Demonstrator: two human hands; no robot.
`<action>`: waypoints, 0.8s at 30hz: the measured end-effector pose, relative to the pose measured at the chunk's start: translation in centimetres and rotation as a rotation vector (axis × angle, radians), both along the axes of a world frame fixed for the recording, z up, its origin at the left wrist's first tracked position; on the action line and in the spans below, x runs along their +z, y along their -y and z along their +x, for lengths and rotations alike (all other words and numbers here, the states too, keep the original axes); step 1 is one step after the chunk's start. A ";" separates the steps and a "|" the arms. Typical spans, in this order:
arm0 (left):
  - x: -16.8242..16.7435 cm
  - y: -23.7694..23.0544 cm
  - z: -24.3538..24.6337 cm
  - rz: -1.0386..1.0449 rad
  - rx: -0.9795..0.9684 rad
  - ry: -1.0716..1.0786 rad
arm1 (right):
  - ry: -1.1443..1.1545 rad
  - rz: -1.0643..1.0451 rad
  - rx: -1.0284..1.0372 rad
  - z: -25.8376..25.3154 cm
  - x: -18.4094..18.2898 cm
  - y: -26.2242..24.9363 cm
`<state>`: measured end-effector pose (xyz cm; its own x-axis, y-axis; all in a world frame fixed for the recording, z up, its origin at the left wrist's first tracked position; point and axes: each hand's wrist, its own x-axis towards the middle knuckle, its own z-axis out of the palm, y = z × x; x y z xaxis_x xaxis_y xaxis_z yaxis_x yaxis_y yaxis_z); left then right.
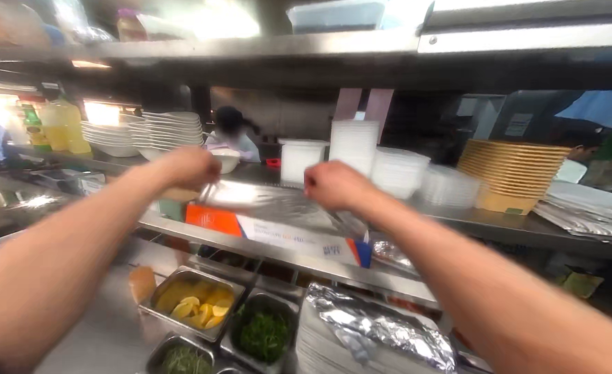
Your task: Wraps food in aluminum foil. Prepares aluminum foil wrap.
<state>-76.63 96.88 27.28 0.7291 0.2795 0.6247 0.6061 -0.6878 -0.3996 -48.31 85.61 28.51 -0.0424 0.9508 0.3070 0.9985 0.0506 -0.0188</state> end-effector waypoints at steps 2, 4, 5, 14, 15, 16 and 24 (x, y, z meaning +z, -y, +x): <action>3.5 -1.3 -2.1 -0.143 0.101 0.060 | 0.116 0.162 0.009 -2.0 3.3 3.1; 6.4 0.4 -4.4 -0.173 0.183 0.138 | 0.188 0.270 0.008 -3.3 5.7 5.5; 7.0 1.1 -5.4 -0.143 0.180 0.178 | 0.212 0.272 0.002 -3.3 6.2 5.9; -0.5 1.6 2.3 -0.587 0.250 -0.317 | -0.012 -0.289 0.045 0.2 -5.8 0.3; -0.7 2.0 3.7 -0.603 0.337 -0.424 | 0.047 -0.289 0.036 -0.6 -6.2 0.7; -0.9 1.8 4.7 -0.601 0.400 -0.483 | 0.090 -0.267 0.015 -1.2 -6.5 1.0; 0.3 -6.3 3.5 -0.398 0.295 -0.219 | 0.146 -0.028 -0.146 0.1 -2.2 -1.2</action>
